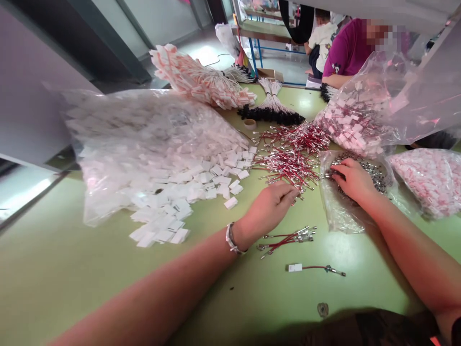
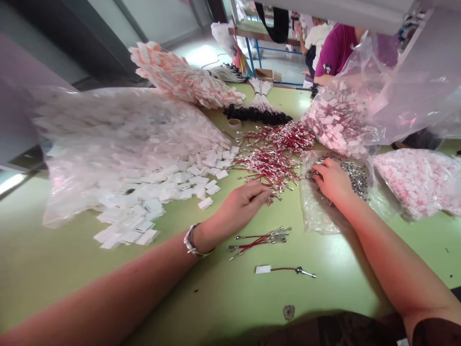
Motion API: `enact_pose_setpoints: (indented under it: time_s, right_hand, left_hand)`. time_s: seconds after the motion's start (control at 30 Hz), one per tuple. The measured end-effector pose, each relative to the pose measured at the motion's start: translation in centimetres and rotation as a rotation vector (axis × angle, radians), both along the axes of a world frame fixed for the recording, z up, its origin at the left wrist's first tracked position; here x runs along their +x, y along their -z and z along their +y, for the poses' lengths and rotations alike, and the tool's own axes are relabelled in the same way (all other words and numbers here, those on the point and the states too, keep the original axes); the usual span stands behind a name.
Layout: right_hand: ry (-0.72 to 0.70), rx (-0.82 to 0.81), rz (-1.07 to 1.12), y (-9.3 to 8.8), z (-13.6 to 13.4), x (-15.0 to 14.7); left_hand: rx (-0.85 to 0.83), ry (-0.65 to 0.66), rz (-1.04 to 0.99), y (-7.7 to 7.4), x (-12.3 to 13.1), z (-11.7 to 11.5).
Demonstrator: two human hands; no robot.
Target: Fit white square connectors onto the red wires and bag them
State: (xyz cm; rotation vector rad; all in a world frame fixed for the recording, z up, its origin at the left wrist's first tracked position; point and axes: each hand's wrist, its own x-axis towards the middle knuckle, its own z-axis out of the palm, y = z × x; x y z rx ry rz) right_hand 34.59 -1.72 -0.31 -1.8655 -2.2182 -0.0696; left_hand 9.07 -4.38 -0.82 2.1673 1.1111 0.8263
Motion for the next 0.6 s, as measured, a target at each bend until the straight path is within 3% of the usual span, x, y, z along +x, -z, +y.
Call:
enact_pose_setpoints:
  time_s: [0.13,0.27,0.33,0.43,0.53,0.6]
  right_hand:
    - [-0.086,-0.001,-0.21,0.4,0.1,0.3]
    - [-0.131,-0.047,-0.268,-0.5,-0.4,0.6]
    - [-0.116,-0.033,-0.184,-1.1,-0.8,0.5]
    - [-0.09,-0.03,0.107,-1.8,-1.9,-0.8]
    - [-0.173,-0.159,0.404,-2.0,-3.6,-3.4]
    - [-0.237,-0.199,0.483,-1.7,-4.7,-5.0]
  left_hand:
    - [-0.075,-0.005,-0.056,0.1,0.0,0.1]
    - [-0.196,-0.022,-0.08,-0.2,-0.2,-0.2]
    - [-0.29,-0.043,-0.113,-0.2,-0.3,-0.3]
    - [-0.414,-0.058,-0.167,-0.2,-0.1,-0.3]
    - [-0.459,-0.032,-0.197,0.0,0.2,-0.5]
    - [-0.448,-0.017,-0.206,-0.1,0.3,-0.7]
